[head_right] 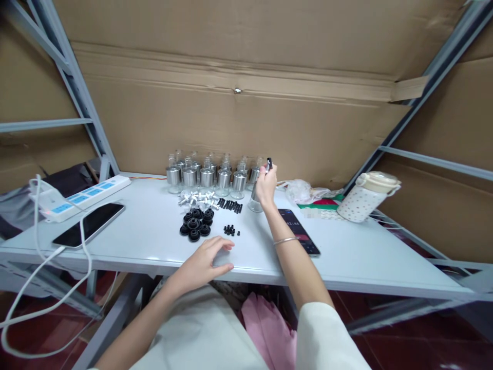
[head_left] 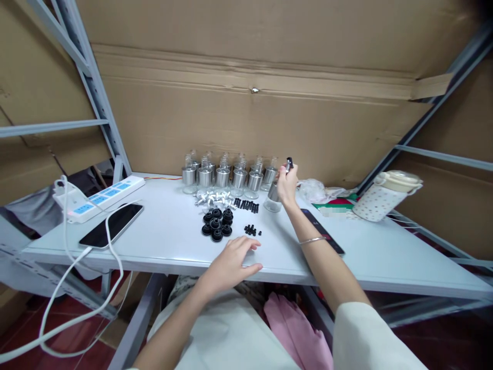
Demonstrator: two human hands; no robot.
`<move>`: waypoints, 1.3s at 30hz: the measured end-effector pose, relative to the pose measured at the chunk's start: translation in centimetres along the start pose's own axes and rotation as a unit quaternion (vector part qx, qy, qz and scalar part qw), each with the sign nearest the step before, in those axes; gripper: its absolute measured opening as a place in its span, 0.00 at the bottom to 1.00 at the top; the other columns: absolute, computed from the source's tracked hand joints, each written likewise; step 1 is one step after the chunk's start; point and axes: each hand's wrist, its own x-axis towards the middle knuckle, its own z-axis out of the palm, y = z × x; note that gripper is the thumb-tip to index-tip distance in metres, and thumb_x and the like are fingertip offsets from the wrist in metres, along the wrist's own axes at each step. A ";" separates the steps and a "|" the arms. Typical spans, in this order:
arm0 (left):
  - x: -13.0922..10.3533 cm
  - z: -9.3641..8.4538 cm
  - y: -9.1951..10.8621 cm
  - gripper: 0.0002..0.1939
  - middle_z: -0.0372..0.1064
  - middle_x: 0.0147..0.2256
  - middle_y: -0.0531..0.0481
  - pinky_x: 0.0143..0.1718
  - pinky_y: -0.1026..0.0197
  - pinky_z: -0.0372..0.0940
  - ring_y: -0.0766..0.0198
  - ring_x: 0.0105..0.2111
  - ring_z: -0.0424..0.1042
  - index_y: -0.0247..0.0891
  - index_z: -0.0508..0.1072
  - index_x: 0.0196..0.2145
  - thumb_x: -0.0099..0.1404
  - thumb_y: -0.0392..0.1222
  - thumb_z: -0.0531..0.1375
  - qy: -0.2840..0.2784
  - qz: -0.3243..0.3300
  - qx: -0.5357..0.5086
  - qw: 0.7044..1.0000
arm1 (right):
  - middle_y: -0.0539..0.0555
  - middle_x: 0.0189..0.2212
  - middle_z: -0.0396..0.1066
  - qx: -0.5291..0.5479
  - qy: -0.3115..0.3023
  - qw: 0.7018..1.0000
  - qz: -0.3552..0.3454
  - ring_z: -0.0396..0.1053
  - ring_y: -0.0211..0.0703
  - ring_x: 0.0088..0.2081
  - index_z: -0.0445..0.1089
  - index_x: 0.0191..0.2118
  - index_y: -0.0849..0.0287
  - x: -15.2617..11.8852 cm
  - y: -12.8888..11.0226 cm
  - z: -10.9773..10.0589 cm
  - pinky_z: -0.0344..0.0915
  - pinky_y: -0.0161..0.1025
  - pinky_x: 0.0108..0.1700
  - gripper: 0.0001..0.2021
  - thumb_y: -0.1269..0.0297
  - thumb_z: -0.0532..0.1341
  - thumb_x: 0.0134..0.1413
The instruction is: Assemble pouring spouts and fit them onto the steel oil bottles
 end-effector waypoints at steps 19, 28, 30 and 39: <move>0.2 -0.2 0.4 0.12 0.67 0.45 0.46 0.53 0.55 0.60 0.59 0.48 0.66 0.39 0.66 0.44 0.62 0.40 0.57 -0.001 0.004 0.012 1.000 | 0.72 0.66 0.35 -0.105 -0.169 0.980 -0.015 0.31 0.55 0.68 0.36 0.66 0.73 -3.0 5.4 1.9 0.42 0.60 0.63 0.38 0.77 0.47 0.47; 0.1 -0.4 0.3 0.08 0.67 0.45 0.47 0.42 0.61 0.64 0.63 0.43 0.67 0.40 0.68 0.42 0.63 0.39 0.55 0.084 0.048 -0.027 0.995 | 0.70 0.64 0.42 -0.137 -0.139 0.980 -0.040 0.37 0.56 0.67 0.45 0.64 0.69 -2.8 5.3 1.8 0.45 0.60 0.63 0.36 0.77 0.49 0.45; 0.8 -1.7 1.0 0.07 0.66 0.43 0.47 0.40 0.62 0.64 0.64 0.41 0.67 0.40 0.68 0.40 0.63 0.39 0.56 0.156 0.083 -0.007 0.984 | 0.69 0.64 0.40 -0.133 -0.082 0.987 -0.049 0.40 0.57 0.66 0.53 0.59 0.67 -2.6 4.4 1.2 0.48 0.58 0.62 0.30 0.75 0.50 0.46; 11.0 -11.0 -0.4 0.09 0.59 0.44 0.45 0.52 0.57 0.60 0.61 0.47 0.64 0.36 0.68 0.39 0.61 0.31 0.54 0.340 0.169 0.196 0.904 | 0.65 0.56 0.49 0.001 -0.021 0.999 -0.046 0.70 0.40 0.35 0.58 0.53 0.60 -3.1 -1.1 -0.7 0.72 0.40 0.33 0.27 0.75 0.51 0.42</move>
